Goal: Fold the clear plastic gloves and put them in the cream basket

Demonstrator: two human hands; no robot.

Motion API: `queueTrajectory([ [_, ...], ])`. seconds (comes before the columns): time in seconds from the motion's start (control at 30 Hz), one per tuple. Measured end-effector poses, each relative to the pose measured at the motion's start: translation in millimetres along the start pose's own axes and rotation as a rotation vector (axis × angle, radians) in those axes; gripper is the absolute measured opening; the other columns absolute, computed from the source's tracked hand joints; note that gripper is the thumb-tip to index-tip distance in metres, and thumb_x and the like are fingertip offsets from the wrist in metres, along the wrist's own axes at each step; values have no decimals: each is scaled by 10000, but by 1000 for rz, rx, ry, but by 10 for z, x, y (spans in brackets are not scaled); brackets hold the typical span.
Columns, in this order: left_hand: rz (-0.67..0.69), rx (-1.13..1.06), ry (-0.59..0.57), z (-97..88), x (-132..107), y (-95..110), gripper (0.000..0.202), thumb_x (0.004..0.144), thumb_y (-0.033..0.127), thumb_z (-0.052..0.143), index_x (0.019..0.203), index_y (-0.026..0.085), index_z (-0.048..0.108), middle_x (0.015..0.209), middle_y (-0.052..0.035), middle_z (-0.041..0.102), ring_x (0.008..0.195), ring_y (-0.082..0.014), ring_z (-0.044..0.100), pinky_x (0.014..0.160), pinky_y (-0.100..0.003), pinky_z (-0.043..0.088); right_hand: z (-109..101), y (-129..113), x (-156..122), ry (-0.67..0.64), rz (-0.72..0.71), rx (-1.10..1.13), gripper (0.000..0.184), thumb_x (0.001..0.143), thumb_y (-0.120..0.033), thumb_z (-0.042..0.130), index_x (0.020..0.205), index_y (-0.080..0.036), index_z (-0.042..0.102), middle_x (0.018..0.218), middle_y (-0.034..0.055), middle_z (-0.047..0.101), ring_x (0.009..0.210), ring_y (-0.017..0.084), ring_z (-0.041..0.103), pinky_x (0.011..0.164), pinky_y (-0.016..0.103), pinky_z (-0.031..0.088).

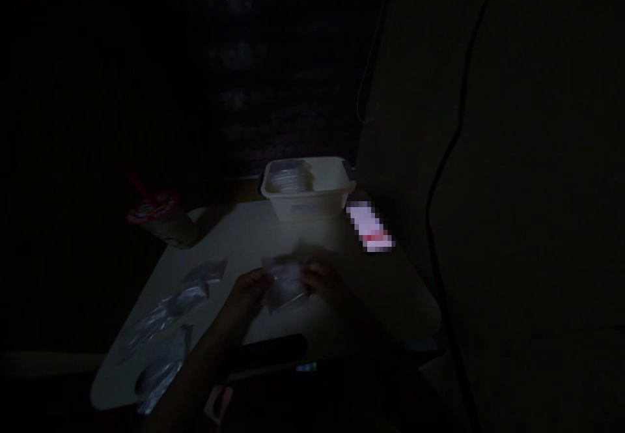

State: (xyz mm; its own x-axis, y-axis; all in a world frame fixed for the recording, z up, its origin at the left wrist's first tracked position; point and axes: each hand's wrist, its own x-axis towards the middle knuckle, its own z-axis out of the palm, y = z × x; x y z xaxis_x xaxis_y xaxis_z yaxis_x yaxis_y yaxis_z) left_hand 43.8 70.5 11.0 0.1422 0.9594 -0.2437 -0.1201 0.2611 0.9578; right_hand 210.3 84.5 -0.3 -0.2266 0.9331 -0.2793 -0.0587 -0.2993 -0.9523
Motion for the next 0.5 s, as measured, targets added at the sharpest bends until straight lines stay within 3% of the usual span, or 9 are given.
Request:
queueTrajectory([
  [0.1,24,14,2,-46,6,-23,173,592,239,511,651,137,638,543,1,595,487,-110,516,505,-217,387,-28,-5,-14,31,-23,-107,118,576,-264,535,515,-164,520,480,-34,489,461,89,468,465,215,379],
  [0.2,63,99,-17,-90,1,-16,178,587,201,490,636,140,649,569,-8,619,550,-132,544,556,-234,402,-70,-13,-38,12,-143,-227,155,620,-281,483,572,-169,578,580,3,574,555,126,529,539,255,419],
  [0.37,151,309,-22,-91,18,-49,232,633,257,485,729,135,657,741,-55,662,729,-197,582,697,-309,425,-106,15,-20,21,-247,-310,195,642,-285,463,675,-172,618,712,37,630,685,171,576,644,315,452],
  [0.5,259,433,44,-65,42,-112,333,638,231,526,961,170,583,1062,-54,574,969,-203,510,846,-332,371,-114,90,40,146,-219,-186,279,679,-299,413,853,-169,590,853,76,628,771,194,589,655,331,475],
])
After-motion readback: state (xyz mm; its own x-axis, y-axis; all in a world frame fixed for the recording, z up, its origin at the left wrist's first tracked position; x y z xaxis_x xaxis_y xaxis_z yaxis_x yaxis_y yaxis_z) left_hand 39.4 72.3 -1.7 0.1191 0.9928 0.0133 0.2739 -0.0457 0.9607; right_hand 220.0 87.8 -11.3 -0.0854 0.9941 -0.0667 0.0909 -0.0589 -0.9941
